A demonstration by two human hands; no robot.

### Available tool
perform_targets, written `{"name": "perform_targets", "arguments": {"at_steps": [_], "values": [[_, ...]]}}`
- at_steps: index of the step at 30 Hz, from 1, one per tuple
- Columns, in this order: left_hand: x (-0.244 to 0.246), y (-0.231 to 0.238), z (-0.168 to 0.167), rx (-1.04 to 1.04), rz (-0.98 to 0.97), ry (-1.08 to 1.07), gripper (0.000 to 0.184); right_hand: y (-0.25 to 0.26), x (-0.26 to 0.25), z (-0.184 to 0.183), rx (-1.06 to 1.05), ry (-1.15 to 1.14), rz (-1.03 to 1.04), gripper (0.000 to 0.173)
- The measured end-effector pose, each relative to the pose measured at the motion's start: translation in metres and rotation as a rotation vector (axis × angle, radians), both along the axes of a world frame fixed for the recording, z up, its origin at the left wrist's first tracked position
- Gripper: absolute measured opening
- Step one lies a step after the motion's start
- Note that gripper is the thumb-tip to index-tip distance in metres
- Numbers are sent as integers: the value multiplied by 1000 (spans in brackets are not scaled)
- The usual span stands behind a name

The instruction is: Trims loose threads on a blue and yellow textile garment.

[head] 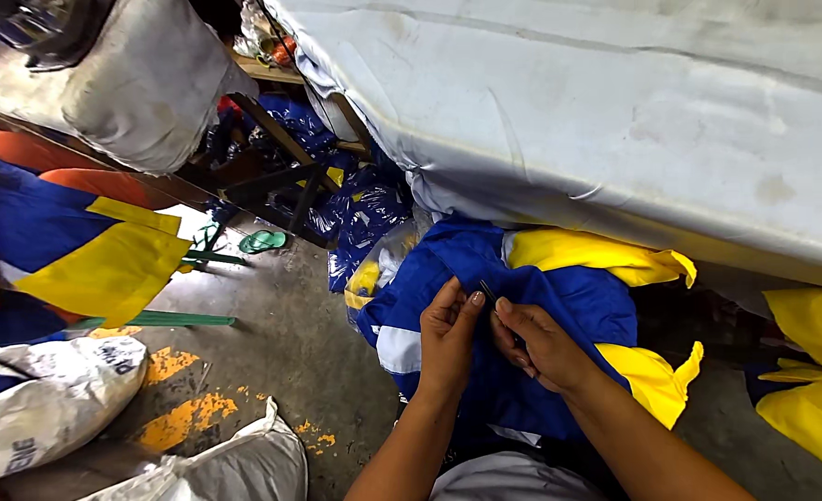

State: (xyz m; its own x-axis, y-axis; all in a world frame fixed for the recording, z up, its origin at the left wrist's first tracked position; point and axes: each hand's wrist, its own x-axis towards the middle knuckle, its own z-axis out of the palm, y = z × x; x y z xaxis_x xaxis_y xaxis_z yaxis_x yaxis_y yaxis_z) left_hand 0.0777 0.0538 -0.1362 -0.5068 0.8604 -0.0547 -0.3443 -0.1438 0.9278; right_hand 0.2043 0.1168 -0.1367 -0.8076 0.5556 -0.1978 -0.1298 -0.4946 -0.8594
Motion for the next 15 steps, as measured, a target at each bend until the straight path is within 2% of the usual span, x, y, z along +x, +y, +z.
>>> {"name": "perform_targets", "arguments": {"at_steps": [15], "values": [[-3,-3,-7,55,-31,40,18,-1,-2,1,-56,-6,3,44]]}}
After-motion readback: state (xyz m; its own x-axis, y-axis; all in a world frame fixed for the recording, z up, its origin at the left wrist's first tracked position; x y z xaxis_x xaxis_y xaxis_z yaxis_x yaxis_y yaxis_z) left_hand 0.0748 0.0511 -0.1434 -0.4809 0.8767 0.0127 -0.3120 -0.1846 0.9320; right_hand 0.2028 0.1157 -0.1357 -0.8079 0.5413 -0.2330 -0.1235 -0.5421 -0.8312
